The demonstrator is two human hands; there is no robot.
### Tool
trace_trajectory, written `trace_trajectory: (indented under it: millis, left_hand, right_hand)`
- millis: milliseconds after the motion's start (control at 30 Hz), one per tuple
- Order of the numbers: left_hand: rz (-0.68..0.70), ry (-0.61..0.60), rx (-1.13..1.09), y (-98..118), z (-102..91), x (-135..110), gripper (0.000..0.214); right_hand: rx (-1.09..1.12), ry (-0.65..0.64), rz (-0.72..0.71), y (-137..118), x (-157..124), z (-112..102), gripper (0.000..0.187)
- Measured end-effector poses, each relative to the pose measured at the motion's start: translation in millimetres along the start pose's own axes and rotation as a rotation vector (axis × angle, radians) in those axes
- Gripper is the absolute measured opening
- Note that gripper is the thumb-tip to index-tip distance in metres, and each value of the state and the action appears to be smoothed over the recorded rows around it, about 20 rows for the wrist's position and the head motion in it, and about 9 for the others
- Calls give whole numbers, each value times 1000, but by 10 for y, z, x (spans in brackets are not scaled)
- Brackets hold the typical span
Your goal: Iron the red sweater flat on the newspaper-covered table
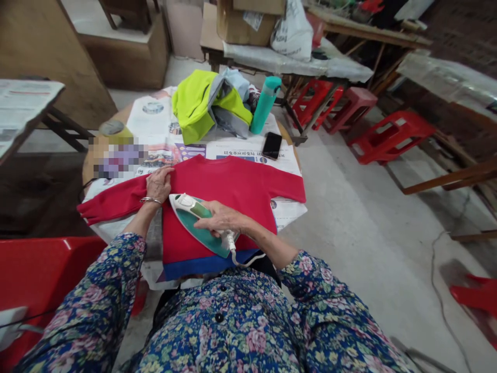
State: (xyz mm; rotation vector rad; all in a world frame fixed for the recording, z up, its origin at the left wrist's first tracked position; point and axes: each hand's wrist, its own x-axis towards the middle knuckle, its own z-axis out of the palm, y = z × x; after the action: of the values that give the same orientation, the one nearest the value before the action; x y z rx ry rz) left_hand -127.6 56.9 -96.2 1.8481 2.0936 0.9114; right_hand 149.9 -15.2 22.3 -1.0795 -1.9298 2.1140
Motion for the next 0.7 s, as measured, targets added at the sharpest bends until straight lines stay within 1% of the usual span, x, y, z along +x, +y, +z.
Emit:
trace_trajectory:
  millis: [100, 200, 367, 567, 700]
  left_hand:
    - [9, 14, 29, -22, 12, 7, 34]
    - [21, 23, 57, -42, 17, 11, 32]
    - [21, 9, 88, -53, 2, 27, 33]
    - [25, -4, 74, -69, -39, 60, 34]
    - [32, 1, 61, -110, -53, 92, 35]
  right_hand:
    - [-50, -49, 36, 5, -102, 60, 21]
    - [-83, -41, 50, 11, -176, 82, 26]
    - [-88, -16, 64, 110, -384, -21, 27]
    - [-53, 90, 123, 320, -848, -211, 34]
    - [1, 210, 147, 500, -1155, -249, 41]
